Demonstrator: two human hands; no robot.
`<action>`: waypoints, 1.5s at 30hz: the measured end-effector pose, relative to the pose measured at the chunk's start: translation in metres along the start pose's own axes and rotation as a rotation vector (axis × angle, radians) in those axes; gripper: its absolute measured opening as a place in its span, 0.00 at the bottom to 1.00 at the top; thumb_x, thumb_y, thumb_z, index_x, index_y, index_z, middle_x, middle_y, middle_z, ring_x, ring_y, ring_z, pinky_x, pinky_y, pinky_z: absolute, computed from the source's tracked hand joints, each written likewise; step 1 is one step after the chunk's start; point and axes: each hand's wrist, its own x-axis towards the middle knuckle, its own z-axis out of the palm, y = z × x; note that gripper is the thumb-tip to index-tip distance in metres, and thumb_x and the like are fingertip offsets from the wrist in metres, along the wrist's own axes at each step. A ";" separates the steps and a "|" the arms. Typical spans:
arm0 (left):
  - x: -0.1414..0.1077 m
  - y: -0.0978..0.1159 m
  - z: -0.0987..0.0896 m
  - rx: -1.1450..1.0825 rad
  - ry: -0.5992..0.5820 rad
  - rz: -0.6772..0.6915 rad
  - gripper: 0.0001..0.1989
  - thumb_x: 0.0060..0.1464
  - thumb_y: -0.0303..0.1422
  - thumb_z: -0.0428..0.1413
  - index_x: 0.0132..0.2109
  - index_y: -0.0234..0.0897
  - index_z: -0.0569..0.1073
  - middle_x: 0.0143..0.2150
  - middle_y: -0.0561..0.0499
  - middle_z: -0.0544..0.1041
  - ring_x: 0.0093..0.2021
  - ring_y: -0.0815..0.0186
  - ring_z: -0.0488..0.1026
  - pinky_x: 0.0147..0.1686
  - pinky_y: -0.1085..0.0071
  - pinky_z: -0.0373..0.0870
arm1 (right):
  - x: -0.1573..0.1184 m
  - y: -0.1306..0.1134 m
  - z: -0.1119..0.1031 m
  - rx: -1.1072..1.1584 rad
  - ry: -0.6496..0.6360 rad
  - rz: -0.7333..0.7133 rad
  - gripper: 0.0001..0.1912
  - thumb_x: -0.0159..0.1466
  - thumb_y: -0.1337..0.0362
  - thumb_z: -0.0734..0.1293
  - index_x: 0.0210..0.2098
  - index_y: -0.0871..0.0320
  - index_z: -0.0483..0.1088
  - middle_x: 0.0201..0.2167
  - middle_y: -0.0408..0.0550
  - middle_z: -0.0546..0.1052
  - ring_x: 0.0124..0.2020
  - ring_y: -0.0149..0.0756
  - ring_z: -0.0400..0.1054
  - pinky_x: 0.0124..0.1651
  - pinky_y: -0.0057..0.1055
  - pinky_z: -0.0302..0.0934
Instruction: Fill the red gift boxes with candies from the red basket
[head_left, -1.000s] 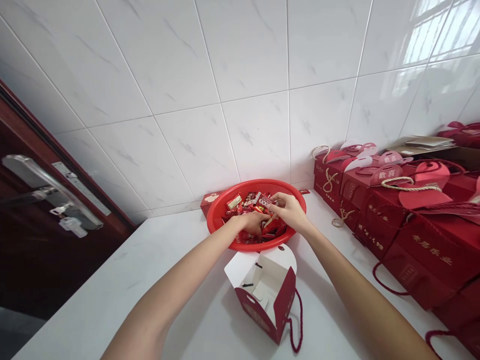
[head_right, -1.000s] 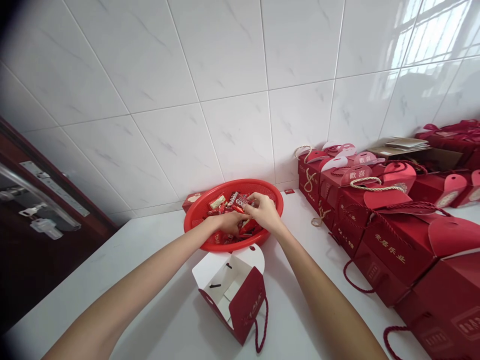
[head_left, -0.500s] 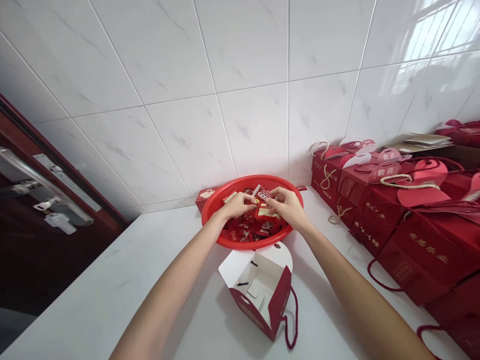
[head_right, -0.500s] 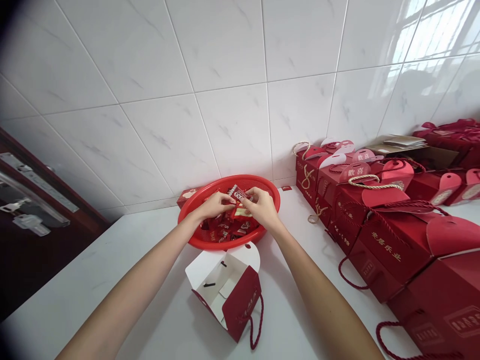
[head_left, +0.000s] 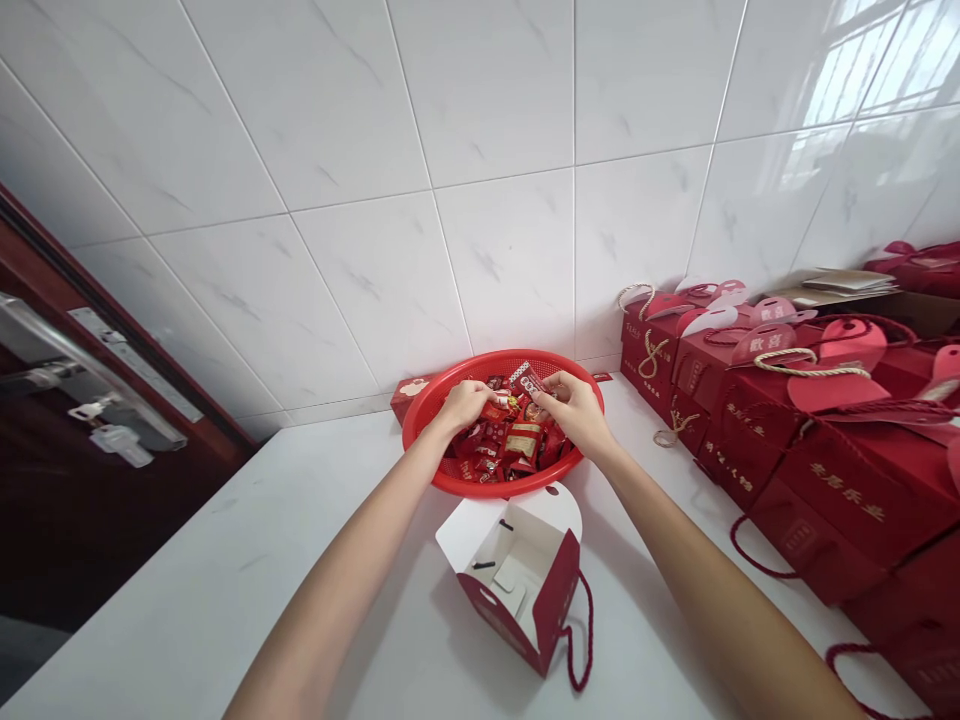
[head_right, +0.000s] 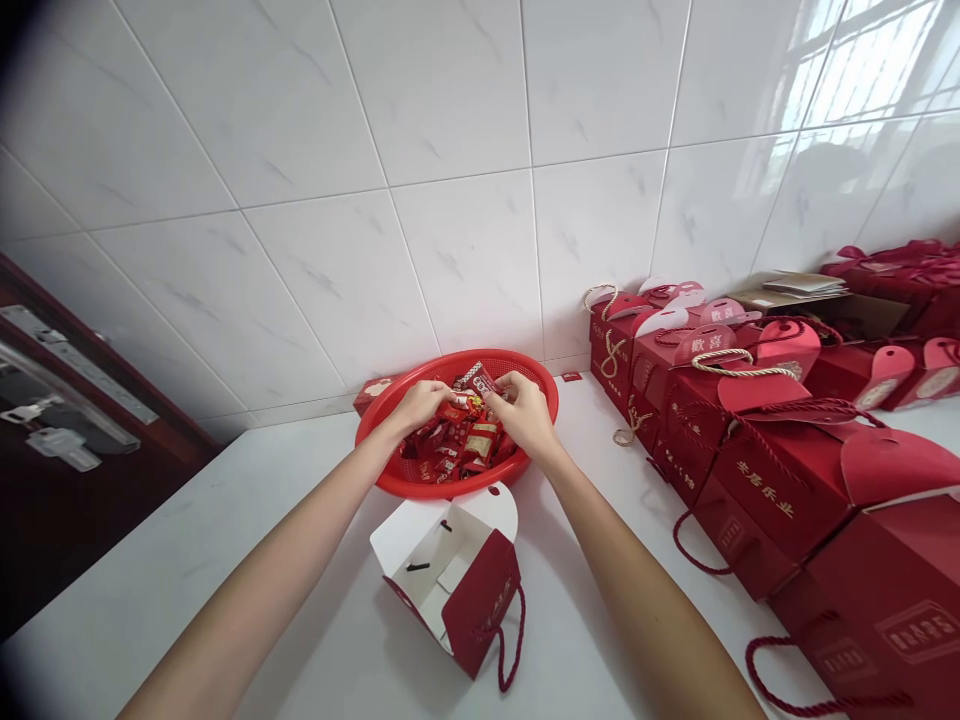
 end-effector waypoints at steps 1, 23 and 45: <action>0.001 0.000 0.000 -0.019 -0.008 -0.011 0.08 0.48 0.31 0.53 0.23 0.39 0.72 0.22 0.52 0.74 0.27 0.62 0.72 0.31 0.69 0.64 | 0.000 0.000 0.000 -0.008 0.000 -0.005 0.13 0.54 0.54 0.68 0.32 0.54 0.64 0.22 0.41 0.73 0.24 0.38 0.71 0.28 0.32 0.61; -0.005 0.010 0.000 -0.444 -0.036 0.215 0.20 0.49 0.50 0.59 0.34 0.38 0.68 0.31 0.53 0.74 0.32 0.64 0.77 0.35 0.69 0.72 | 0.004 0.006 0.001 0.073 0.113 -0.021 0.15 0.56 0.52 0.67 0.35 0.53 0.61 0.23 0.40 0.73 0.26 0.39 0.73 0.29 0.33 0.61; -0.021 0.029 -0.011 -0.619 -0.449 0.152 0.07 0.42 0.36 0.65 0.27 0.36 0.79 0.28 0.50 0.79 0.32 0.65 0.75 0.42 0.67 0.73 | 0.004 0.000 -0.002 0.210 0.007 -0.080 0.24 0.53 0.41 0.71 0.30 0.56 0.67 0.30 0.46 0.76 0.33 0.36 0.70 0.39 0.32 0.65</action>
